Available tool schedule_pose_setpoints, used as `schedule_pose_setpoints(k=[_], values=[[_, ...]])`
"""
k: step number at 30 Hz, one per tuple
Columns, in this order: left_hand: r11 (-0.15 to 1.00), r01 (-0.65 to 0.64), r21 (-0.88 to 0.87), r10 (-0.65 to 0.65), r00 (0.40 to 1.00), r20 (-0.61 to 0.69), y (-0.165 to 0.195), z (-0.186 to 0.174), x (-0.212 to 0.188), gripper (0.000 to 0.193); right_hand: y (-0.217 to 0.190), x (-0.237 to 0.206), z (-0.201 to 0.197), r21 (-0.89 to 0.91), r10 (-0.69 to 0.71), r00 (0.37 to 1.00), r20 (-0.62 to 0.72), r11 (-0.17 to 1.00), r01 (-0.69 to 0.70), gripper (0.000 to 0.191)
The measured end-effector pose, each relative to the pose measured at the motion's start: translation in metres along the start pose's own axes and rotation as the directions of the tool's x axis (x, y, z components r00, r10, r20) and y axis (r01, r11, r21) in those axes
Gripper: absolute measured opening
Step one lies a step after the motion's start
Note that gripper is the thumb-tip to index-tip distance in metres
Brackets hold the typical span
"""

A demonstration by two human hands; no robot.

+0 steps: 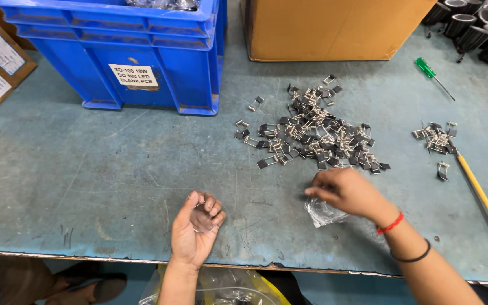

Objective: The person picks small black electronic components from a pile on the table and places them into small clear plastic bags. The person then seals the bags and sets them aside. The task is performed by hand without tools.

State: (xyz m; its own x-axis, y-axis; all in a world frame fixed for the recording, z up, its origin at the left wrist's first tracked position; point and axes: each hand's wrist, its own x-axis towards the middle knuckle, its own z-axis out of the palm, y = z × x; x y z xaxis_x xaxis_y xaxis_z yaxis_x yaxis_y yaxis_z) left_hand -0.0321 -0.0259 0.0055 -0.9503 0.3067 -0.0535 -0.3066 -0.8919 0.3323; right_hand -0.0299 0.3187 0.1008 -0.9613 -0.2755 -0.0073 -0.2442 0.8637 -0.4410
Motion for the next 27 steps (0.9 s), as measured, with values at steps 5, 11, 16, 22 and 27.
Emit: schedule_pose_setpoints(k=[5,11,16,22,27], values=[[1.000,0.012,0.008,-0.012,1.000,0.005,0.001,-0.002,-0.001,0.021,0.029,0.013,-0.005,0.030,-0.076,0.963,-0.259,0.996,0.086,0.015],[1.000,0.011,0.007,-0.011,1.000,0.003,0.002,-0.003,0.001,0.021,0.106,0.081,-0.018,-0.047,0.071,0.972,-0.225,0.995,-0.083,0.033],[1.000,0.016,0.021,-0.016,1.000,0.011,0.004,-0.001,0.003,0.020,0.137,0.121,-0.026,-0.304,-0.097,0.987,-0.127,0.951,0.055,0.050],[0.999,0.022,0.026,-0.022,1.000,-0.014,0.004,0.000,0.004,0.020,0.144,0.142,-0.041,-0.247,0.321,0.946,-0.040,0.915,-0.321,0.075],[0.999,0.024,0.028,-0.024,1.000,-0.013,0.005,-0.001,0.003,0.019,0.148,0.137,-0.043,-0.199,0.284,0.948,-0.147,0.930,-0.309,0.039]])
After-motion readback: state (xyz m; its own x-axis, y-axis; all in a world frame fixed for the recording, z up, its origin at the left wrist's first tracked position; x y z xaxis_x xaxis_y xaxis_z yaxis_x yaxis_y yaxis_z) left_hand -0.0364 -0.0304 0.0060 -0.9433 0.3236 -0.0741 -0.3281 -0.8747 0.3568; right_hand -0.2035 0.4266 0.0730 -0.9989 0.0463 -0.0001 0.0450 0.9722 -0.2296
